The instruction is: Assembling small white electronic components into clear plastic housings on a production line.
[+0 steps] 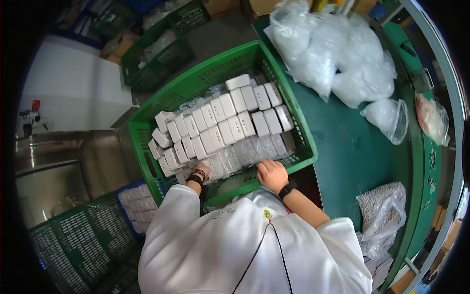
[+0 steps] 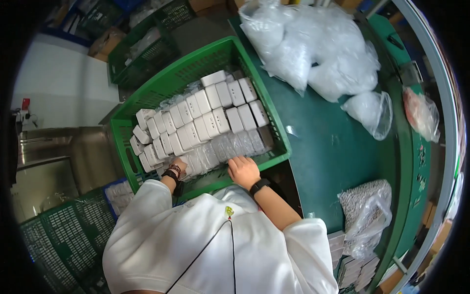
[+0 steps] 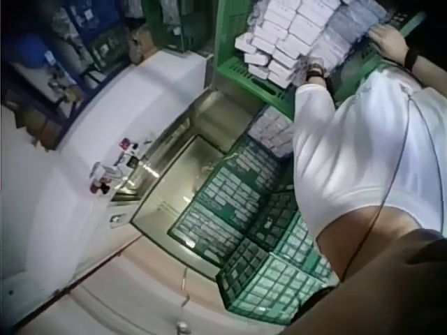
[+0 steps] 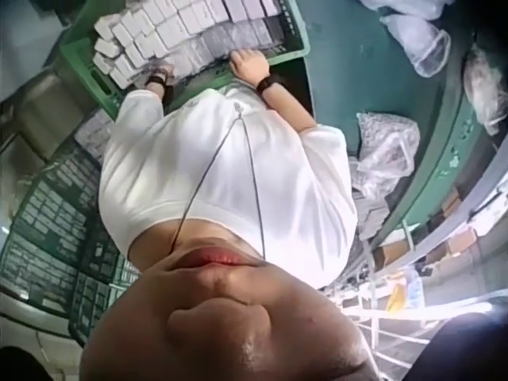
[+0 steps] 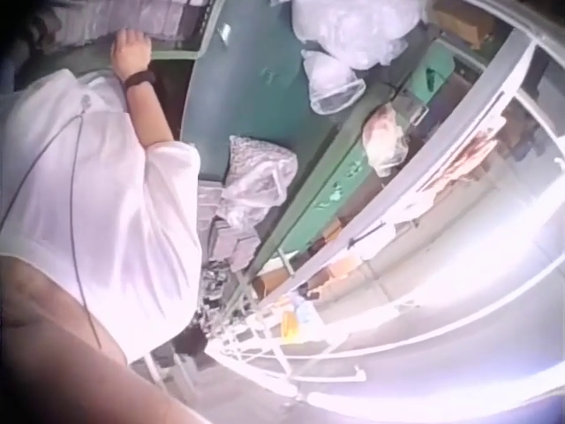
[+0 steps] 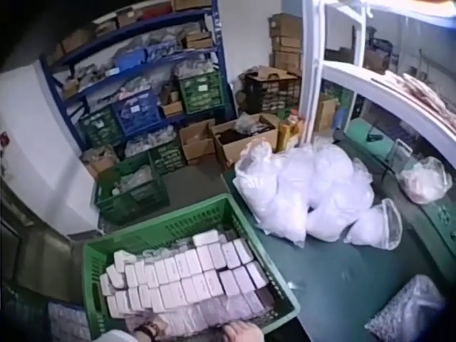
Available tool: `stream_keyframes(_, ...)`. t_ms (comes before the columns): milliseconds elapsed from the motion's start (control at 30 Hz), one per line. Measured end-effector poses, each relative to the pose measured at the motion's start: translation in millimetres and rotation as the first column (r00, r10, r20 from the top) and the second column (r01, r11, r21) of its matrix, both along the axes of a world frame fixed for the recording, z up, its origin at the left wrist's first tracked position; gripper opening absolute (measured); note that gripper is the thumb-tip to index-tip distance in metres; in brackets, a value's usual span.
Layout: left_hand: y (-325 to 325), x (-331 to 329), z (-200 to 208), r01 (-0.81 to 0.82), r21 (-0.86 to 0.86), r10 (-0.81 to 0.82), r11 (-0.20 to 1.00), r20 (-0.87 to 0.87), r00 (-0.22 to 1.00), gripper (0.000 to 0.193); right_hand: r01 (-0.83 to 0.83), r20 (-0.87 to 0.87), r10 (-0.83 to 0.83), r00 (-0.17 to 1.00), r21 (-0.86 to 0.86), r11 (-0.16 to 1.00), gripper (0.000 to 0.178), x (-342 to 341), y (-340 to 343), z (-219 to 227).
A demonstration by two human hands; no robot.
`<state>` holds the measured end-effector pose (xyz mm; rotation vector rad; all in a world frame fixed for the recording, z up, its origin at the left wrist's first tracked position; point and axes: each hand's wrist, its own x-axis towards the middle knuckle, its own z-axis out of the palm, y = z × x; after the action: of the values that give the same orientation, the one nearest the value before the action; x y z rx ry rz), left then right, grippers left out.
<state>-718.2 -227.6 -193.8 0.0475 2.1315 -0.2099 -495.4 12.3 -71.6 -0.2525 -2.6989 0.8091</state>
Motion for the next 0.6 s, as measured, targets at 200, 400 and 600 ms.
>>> stream_keyframes(200,79,71,133,0.113,0.841,-0.163,0.530,-0.030,0.986,0.030,0.081,0.064,-0.052,0.997,-0.623,0.778,0.014,12,31,-1)
stream_keyframes(400,198,187,265,0.119,0.986,-0.272,0.114,-0.085,0.959,0.025,0.183,0.038,-0.428,0.903,-0.935,0.302,0.026,133,108,61)
stream_keyframes(600,298,324,277,-0.212,0.921,-0.499,0.326,0.358,0.789,0.023,0.525,-0.180,-0.695,0.696,-0.533,0.664,0.067,302,94,109)
